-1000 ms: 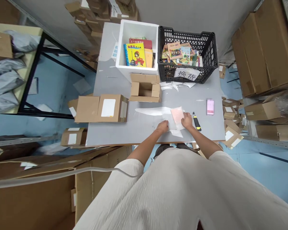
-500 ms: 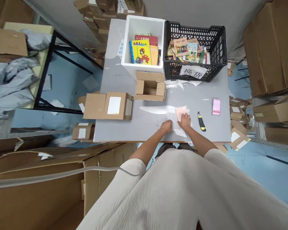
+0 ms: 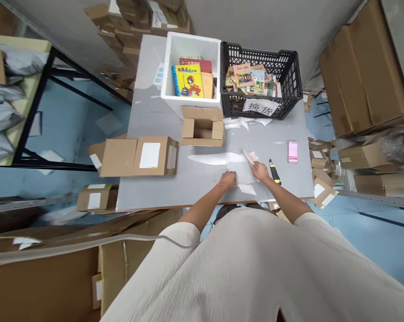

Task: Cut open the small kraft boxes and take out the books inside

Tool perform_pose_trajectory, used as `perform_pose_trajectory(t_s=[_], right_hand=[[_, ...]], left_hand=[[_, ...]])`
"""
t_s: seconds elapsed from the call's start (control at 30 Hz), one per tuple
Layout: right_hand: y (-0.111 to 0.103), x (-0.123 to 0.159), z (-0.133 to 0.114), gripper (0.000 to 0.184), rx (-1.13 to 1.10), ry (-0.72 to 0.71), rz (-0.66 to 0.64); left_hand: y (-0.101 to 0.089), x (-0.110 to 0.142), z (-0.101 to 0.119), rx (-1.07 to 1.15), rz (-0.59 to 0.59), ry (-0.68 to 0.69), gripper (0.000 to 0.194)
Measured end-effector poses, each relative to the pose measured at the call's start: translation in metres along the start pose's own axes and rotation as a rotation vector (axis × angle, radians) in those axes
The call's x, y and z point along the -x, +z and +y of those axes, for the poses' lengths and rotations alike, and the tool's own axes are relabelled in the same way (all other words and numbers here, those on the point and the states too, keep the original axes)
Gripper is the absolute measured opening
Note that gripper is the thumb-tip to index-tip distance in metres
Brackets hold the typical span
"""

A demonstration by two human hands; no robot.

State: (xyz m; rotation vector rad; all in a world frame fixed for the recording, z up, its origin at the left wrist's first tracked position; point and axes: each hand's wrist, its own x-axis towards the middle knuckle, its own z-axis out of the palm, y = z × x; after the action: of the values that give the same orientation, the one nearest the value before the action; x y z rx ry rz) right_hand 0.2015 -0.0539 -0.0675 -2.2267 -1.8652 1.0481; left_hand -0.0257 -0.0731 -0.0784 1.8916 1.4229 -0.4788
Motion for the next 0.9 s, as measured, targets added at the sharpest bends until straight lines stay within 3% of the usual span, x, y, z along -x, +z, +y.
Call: perform_pose_trajectory(t_s=[0.13, 0.3, 0.43, 0.6, 0.7, 0.77, 0.9], right_hand=[[-0.004, -0.008, 0.01, 0.028, -0.331, 0.057, 0.177], [0.006, -0.017, 0.027, 0.023, -0.497, 0.175, 0.069], [0.012, -0.013, 0.038, 0.021, -0.314, 0.177, 0.074], [0.012, 0.0, 0.036, 0.055, 0.063, -0.044, 0.233], [0.014, 0.007, 0.029, 0.053, 0.161, -0.299, 0.038], [0.018, 0.012, 0.027, 0.051, 0.234, -0.394, -0.107], [0.021, 0.017, 0.031, 0.059, 0.395, -0.3, -0.192]], left_hand=[[-0.003, -0.001, 0.002, -0.031, -0.007, 0.007, 0.032], [-0.001, -0.001, 0.001, -0.047, -0.012, 0.005, 0.034], [0.003, 0.0, 0.0, -0.055, -0.016, 0.006, 0.035], [0.004, -0.003, -0.001, -0.071, -0.025, 0.014, 0.036], [0.004, -0.005, 0.0, -0.077, -0.03, 0.016, 0.036], [0.004, -0.007, 0.001, -0.079, -0.032, 0.018, 0.036], [0.006, -0.007, 0.001, -0.078, -0.034, 0.019, 0.038]])
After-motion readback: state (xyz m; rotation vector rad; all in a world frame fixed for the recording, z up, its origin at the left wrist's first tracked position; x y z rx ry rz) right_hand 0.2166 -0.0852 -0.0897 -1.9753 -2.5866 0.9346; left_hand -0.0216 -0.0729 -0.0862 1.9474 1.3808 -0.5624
